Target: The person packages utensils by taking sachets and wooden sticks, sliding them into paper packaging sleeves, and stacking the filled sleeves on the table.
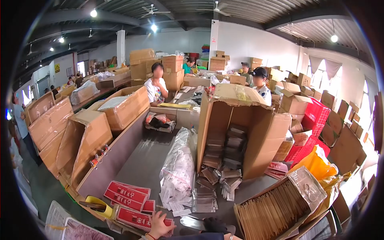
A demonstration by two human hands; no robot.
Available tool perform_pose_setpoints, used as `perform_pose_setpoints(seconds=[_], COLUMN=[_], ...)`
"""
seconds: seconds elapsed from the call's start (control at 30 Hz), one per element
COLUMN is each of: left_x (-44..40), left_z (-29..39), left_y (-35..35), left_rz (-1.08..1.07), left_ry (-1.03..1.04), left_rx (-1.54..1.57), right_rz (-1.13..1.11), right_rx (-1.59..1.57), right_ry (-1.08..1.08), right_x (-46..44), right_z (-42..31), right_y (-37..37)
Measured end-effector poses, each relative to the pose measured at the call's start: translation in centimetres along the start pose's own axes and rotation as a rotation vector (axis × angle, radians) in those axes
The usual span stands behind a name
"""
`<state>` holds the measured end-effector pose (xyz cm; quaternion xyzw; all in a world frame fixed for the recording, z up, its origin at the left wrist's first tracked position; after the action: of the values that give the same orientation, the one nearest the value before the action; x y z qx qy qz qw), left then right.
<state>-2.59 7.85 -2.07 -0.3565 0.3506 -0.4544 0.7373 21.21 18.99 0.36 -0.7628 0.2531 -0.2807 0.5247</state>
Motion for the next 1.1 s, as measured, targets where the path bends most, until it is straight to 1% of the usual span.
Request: perform_pose_setpoints(seconds=[0.07,0.13,0.2,0.27,0.53,0.8,1.1], left_x=[0.0,-0.1,0.0,0.0,-0.1,-0.1,0.0], left_z=[0.2,-0.1,0.0,-0.3,-0.3,-0.7,-0.3], left_y=[-0.3,-0.2,-0.3,-0.1,-0.3,0.2,0.0], left_rz=[0.016,0.012,0.007,0.008,0.018,-0.041,-0.043], left_ry=[0.019,0.015,0.023,0.028,0.031,-0.019,-0.015], left_rx=[0.048,0.059,0.058,0.063,0.107,0.121,0.115], right_rz=[-0.02,-0.03,-0.031,-0.048,-0.101,-0.141,-0.178], right_rx=[-0.001,0.005,0.027,0.02,0.028,0.036,0.036], right_ry=[0.026,0.054,0.01,0.016,0.009,-0.005,-0.024], right_x=[-0.6,-0.8,-0.7,-1.4,-1.1,-2.0,-2.4], right_z=[0.4,0.6,0.4,1.5,0.2,-0.6,-1.5], right_y=[1.8,1.9,1.5,3.3,1.8,2.1,2.7])
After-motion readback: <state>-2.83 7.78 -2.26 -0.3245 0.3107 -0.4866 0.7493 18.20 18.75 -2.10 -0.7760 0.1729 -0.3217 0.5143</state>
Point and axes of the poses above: each hand's wrist, its own x-axis away from the middle knuckle, its own y-axis out of the palm, z = x × y, the point moved 10 cm from there along -x, towards the middle knuckle, and after that the axes turned 5 degrees about y, right-handed, at the moved point
